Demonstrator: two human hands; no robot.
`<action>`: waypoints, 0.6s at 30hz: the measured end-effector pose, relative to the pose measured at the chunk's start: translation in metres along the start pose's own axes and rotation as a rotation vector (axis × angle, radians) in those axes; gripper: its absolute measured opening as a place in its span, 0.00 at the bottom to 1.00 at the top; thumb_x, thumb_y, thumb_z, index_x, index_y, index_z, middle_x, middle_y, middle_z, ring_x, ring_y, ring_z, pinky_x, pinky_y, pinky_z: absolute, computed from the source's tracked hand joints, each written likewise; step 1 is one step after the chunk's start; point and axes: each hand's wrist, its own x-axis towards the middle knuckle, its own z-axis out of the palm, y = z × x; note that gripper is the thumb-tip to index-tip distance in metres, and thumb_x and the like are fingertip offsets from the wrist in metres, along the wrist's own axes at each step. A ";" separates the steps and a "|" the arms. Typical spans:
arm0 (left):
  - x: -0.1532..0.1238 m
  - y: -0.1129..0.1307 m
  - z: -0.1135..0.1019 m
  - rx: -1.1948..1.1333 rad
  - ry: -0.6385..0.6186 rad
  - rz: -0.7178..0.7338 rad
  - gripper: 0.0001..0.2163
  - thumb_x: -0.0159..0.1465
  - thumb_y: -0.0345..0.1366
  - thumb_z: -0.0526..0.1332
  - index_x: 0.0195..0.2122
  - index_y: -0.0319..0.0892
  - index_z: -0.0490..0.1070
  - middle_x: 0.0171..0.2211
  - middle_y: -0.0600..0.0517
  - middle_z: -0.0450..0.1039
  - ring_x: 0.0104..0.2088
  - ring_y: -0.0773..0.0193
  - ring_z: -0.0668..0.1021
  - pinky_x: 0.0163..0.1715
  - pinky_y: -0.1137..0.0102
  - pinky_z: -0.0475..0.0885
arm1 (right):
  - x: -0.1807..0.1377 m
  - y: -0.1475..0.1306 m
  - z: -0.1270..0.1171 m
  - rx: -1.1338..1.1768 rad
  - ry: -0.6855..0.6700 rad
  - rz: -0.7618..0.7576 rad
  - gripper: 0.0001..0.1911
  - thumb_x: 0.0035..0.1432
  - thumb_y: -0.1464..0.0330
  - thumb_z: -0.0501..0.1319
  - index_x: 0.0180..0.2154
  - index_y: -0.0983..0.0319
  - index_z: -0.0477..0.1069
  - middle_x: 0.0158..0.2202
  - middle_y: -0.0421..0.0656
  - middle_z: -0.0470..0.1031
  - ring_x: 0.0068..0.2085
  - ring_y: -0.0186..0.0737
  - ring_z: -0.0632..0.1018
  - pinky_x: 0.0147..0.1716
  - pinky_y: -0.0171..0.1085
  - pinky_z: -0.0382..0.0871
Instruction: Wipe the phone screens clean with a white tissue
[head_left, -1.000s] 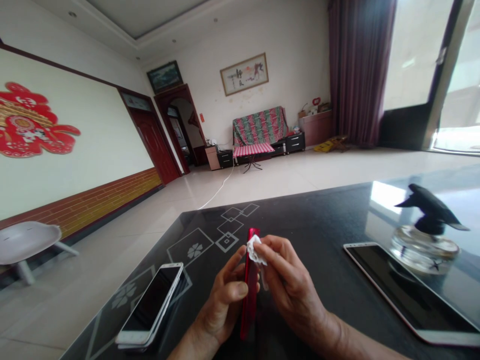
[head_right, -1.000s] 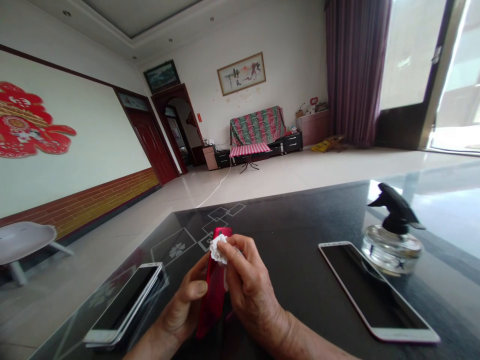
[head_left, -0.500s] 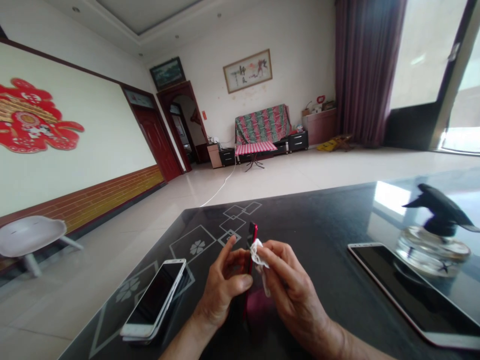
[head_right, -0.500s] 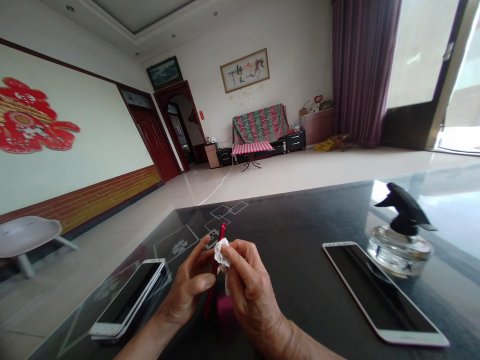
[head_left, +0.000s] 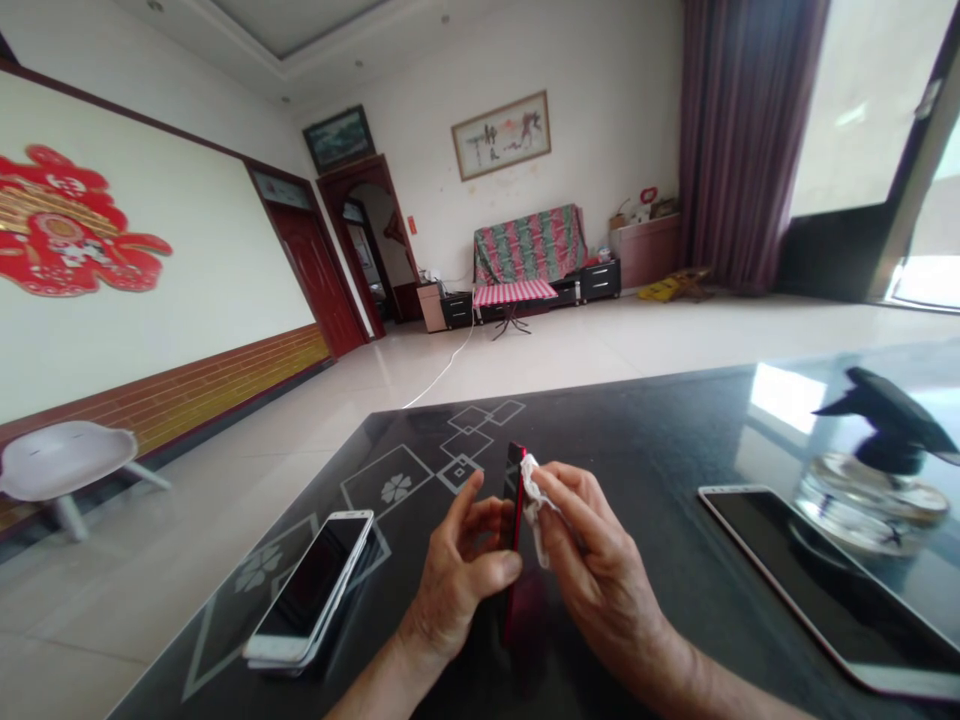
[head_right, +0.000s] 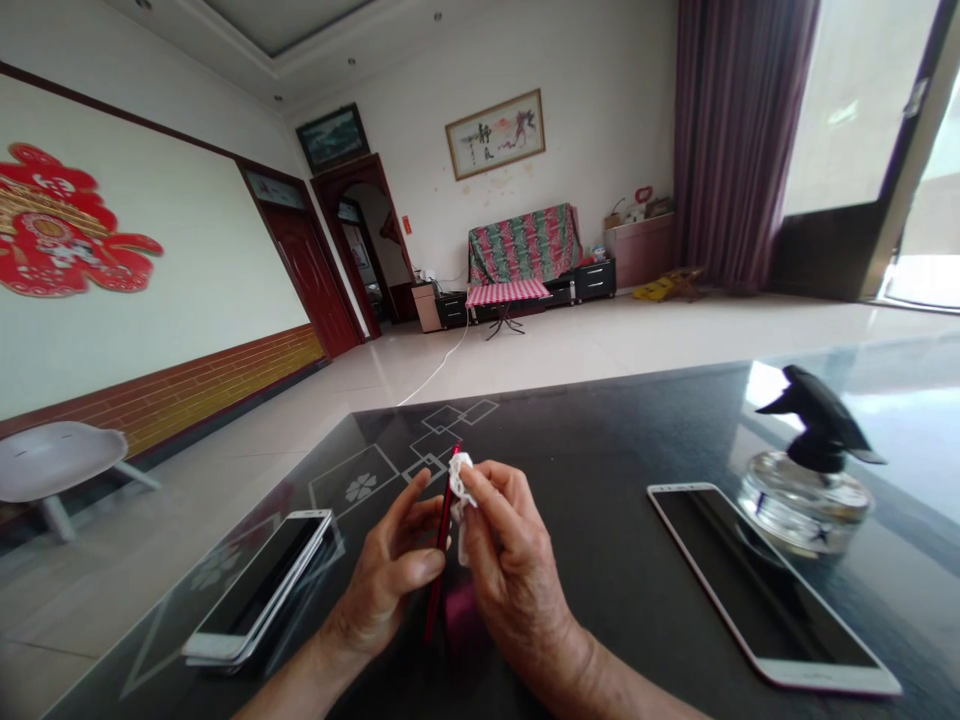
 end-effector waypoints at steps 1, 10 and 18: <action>0.001 0.001 -0.002 -0.022 -0.005 0.004 0.38 0.45 0.31 0.70 0.59 0.42 0.60 0.46 0.45 0.73 0.49 0.50 0.73 0.50 0.59 0.67 | -0.003 -0.002 0.002 0.018 -0.017 -0.014 0.20 0.63 0.74 0.53 0.53 0.50 0.68 0.43 0.44 0.67 0.42 0.36 0.73 0.39 0.35 0.73; -0.001 -0.001 0.002 -0.063 -0.044 -0.025 0.38 0.46 0.31 0.70 0.60 0.43 0.60 0.47 0.45 0.73 0.51 0.49 0.71 0.52 0.58 0.64 | 0.005 -0.003 -0.003 0.025 -0.019 0.018 0.18 0.63 0.75 0.53 0.51 0.52 0.69 0.42 0.43 0.65 0.33 0.31 0.72 0.28 0.30 0.71; -0.003 -0.001 0.002 -0.120 -0.042 -0.053 0.37 0.44 0.31 0.70 0.58 0.44 0.63 0.45 0.47 0.73 0.48 0.51 0.73 0.49 0.60 0.66 | -0.004 -0.001 0.000 0.030 -0.038 0.002 0.20 0.63 0.75 0.53 0.53 0.52 0.68 0.43 0.44 0.65 0.38 0.34 0.73 0.32 0.32 0.73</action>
